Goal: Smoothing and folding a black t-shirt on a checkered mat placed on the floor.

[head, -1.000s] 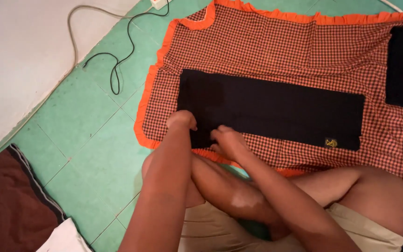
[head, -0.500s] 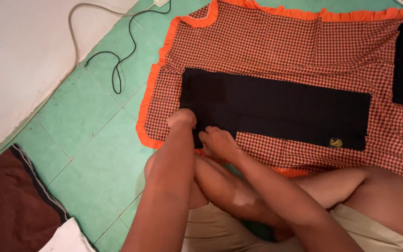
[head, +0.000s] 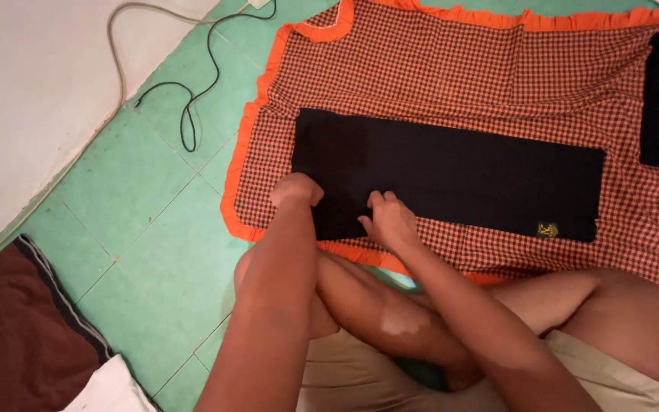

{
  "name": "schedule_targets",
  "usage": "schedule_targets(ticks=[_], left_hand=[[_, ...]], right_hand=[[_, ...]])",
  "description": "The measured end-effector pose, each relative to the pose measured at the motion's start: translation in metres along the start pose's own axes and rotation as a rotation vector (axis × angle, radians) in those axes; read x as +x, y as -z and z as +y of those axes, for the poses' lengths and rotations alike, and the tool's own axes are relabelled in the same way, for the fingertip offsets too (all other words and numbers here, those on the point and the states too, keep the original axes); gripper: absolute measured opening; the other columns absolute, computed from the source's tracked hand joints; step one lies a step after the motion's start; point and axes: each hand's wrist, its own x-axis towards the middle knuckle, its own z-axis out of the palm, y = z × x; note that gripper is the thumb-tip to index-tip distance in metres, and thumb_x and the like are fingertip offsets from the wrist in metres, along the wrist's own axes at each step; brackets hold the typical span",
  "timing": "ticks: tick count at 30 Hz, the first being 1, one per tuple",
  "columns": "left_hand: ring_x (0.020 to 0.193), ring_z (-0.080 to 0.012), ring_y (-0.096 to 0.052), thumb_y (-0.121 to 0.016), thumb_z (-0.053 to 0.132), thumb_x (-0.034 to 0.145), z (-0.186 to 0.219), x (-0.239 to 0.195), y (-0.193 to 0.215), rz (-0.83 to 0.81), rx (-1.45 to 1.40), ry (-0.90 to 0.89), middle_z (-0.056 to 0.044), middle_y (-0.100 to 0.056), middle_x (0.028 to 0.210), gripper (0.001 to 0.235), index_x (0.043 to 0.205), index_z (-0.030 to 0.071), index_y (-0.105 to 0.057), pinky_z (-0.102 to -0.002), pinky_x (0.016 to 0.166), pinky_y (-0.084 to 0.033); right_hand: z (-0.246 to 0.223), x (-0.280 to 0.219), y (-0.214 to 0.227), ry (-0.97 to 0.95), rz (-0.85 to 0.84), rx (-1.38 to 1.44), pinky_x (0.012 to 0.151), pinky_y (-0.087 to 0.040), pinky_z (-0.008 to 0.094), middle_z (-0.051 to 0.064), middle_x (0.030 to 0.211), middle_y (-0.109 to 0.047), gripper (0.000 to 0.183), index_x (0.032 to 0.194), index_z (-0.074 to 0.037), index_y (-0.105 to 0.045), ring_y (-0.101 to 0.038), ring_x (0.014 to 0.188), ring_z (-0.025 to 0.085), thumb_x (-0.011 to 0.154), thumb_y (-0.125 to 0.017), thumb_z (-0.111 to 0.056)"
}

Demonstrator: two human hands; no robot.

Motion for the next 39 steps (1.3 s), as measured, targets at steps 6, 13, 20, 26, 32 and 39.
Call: schedule_targets(ticks=[6,13,20,26,32,39], left_hand=[[0.142,-0.0310,-0.050,-0.065,0.017,0.083,-0.002,0.002,0.007,-0.056,0.049,0.013,-0.012,-0.061,0.145,0.057,0.137,-0.001,-0.062,-0.053,0.114,-0.042],[0.142,-0.0313,-0.051,-0.061,0.020,0.080,-0.001,-0.007,0.010,-0.057,0.026,0.003,-0.013,-0.062,0.144,0.060,0.137,0.002,-0.064,-0.052,0.114,-0.042],[0.135,-0.0319,-0.057,-0.074,0.026,0.080,-0.008,0.024,-0.004,-0.054,0.078,0.005,-0.012,-0.066,0.137,0.059,0.133,0.002,-0.066,-0.052,0.111,-0.045],[0.144,-0.0275,-0.047,-0.053,0.021,0.085,0.019,-0.076,0.055,-0.329,-0.032,0.024,-0.012,-0.060,0.145,0.062,0.143,-0.004,-0.053,-0.042,0.119,-0.035],[0.091,-0.0240,-0.067,-0.052,0.018,0.077,-0.016,0.110,-0.045,-0.442,-0.724,0.170,-0.007,-0.061,0.098,0.046,0.118,-0.002,-0.055,-0.037,0.084,-0.057],[0.095,-0.0406,-0.073,-0.049,0.003,0.065,0.006,0.121,-0.049,-0.305,-1.017,0.101,-0.013,-0.056,0.090,0.043,0.106,-0.007,-0.056,-0.053,0.083,-0.062]], right_hand=[[-0.032,-0.019,0.040,0.002,-0.063,-0.187,0.080,-0.059,0.049,0.018,0.107,-0.059,0.067,0.121,-0.005,-0.053,-0.065,0.104,0.039,0.079,-0.086,-0.044],[-0.036,-0.002,-0.014,0.278,0.124,-0.380,0.066,-0.060,0.048,0.014,0.098,-0.055,0.084,0.112,-0.008,-0.060,-0.061,0.093,0.036,0.051,-0.095,-0.055],[-0.089,-0.024,0.016,0.381,-0.150,-0.061,0.075,-0.058,0.041,0.014,0.097,-0.056,0.065,0.109,-0.002,-0.060,-0.062,0.094,0.035,0.068,-0.091,-0.042],[-0.061,-0.008,0.014,0.552,-0.241,-0.040,0.082,-0.058,0.041,0.013,0.106,-0.059,0.046,0.130,-0.016,-0.061,-0.065,0.100,0.034,0.089,-0.075,-0.031],[-0.036,0.009,-0.029,0.455,0.205,-0.103,0.079,-0.055,0.043,0.008,0.097,-0.056,0.081,0.114,-0.015,-0.054,-0.063,0.094,0.030,0.056,-0.086,-0.062],[-0.014,0.023,-0.063,0.257,0.515,-0.185,0.071,-0.050,0.043,0.002,0.089,-0.053,0.067,0.109,-0.018,-0.056,-0.060,0.084,0.026,0.060,-0.083,-0.055]])
